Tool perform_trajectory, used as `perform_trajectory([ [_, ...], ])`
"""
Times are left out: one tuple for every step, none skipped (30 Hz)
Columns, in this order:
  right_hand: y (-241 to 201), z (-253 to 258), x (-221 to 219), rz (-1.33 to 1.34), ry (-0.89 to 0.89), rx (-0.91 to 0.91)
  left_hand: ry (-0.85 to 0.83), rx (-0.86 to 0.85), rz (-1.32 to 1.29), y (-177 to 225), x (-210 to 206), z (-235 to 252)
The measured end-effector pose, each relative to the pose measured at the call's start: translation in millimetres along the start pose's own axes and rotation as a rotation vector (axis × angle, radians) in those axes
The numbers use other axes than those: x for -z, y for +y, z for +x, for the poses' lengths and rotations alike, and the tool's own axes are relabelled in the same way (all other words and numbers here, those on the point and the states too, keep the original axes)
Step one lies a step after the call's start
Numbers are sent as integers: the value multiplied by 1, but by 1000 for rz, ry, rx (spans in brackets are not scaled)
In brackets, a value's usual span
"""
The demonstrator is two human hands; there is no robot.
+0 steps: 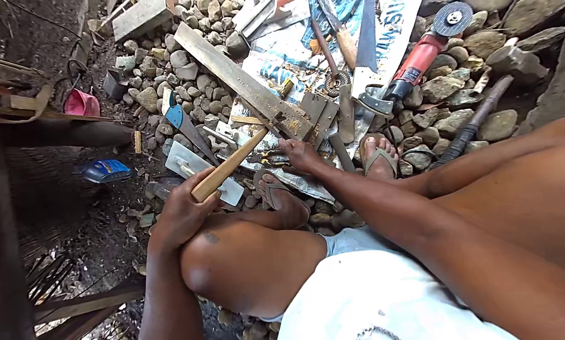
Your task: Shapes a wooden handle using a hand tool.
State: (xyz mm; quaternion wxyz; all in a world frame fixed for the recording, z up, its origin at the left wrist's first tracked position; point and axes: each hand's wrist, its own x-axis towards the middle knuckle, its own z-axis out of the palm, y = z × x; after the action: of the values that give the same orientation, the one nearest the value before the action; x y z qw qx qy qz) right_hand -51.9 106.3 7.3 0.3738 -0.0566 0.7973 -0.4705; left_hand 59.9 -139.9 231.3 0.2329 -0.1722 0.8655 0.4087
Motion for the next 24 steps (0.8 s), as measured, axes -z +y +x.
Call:
perform_trajectory([
  [0,0,3,5,-11,16,0,-4,-2,0,0,1],
  [0,-3,2,5,-29,59,0,-3,0,0,-1,1],
  [-3,-7,0,10,-34,107,1,-3,6,1,-2,0],
  [-6,-7,-2,14,-27,131,3,-9,19,1,-1,0],
  [-8,-4,-2,10,-13,127,8,-16,38,1,0,0],
  [-7,1,-1,5,-5,96,6,-16,63,0,0,0],
  [-7,5,1,7,-2,58,-3,-17,92,0,1,0],
  [-7,6,4,9,-2,32,-13,-20,120,-1,1,1],
  [-9,4,5,3,-5,37,-18,-23,134,-1,1,1],
  [-14,-4,4,-6,-11,83,-16,-24,135,-1,0,1],
  [-22,-18,1,1,-19,164,-13,-21,131,-1,-1,1],
  [-32,-35,-6,-3,-16,261,-10,-15,128,-1,0,1],
  [-41,-52,-16,-7,-1,350,-8,-7,125,-1,0,0],
  [-50,-64,-22,-19,-23,404,-6,-1,127,-2,1,0],
  [-55,-71,-26,-35,-50,441,-3,3,136,-2,1,0],
  [-55,-72,-27,-43,-59,454,0,8,144,-3,1,1],
  [-50,-68,-26,-30,-51,436,-4,13,148,-3,1,0],
  [-41,-59,-23,-2,-38,383,-8,16,150,-4,2,0],
  [-31,-46,-18,15,-37,292,-8,14,155,-5,2,-1],
  [-22,-36,-13,8,-32,210,-9,10,157,-6,2,0],
  [-18,-33,-10,-9,-26,168,-9,5,160,-6,2,0],
  [-21,-37,-10,-17,-11,194,-7,2,161,-6,2,1],
  [-28,-48,-16,-4,7,270,-4,2,160,-5,2,0],
  [-39,-63,-24,15,-3,352,-1,2,156,-4,2,0],
])
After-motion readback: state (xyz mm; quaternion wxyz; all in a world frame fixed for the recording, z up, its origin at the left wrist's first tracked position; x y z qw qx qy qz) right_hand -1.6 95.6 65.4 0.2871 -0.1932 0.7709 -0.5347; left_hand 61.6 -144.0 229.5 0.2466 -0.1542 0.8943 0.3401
